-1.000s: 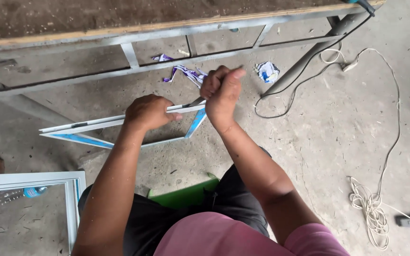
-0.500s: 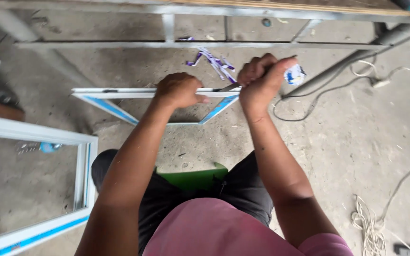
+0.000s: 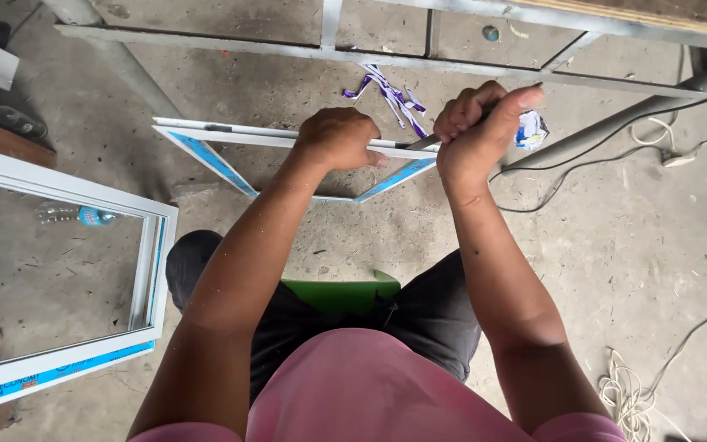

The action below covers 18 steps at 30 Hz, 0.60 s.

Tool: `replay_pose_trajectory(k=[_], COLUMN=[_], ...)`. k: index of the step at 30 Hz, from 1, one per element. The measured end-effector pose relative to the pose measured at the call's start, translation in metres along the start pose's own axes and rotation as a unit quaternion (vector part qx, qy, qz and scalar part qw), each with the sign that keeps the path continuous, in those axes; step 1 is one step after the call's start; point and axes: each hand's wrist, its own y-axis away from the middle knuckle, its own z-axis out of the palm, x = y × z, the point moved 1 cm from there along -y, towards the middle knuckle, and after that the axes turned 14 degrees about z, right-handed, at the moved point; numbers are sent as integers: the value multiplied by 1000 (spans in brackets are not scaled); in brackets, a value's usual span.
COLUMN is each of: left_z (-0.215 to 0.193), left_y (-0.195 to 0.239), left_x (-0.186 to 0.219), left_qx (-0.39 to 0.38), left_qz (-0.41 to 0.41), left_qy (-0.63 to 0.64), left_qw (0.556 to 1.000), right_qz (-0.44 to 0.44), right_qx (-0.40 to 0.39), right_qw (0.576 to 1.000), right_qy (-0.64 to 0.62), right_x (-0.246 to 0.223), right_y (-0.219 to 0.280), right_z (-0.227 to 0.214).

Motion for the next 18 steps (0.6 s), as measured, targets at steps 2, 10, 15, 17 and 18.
replay_pose_trajectory(k=[2, 10, 15, 17, 18], left_z=[-4, -5, -10, -9, -10], left_y=[0, 2, 11, 11, 9], left_x=[3, 0, 4, 4, 6], left_qx=[10, 25, 20, 21, 15], left_qz=[2, 25, 27, 47, 36], left_qy=[-3, 14, 21, 14, 15], left_qw=[1000, 999, 999, 999, 999], right_qz=[4, -81, -76, -99, -105], right_qx=[0, -20, -44, -53, -44], right_qw=[1000, 996, 993, 991, 988], right_qy=[2, 43, 77, 71, 106], right_x=[-1, 25, 21, 25, 29], right_y=[-3, -8, -1, -5, -8], right_z=[-1, 14, 17, 12, 9])
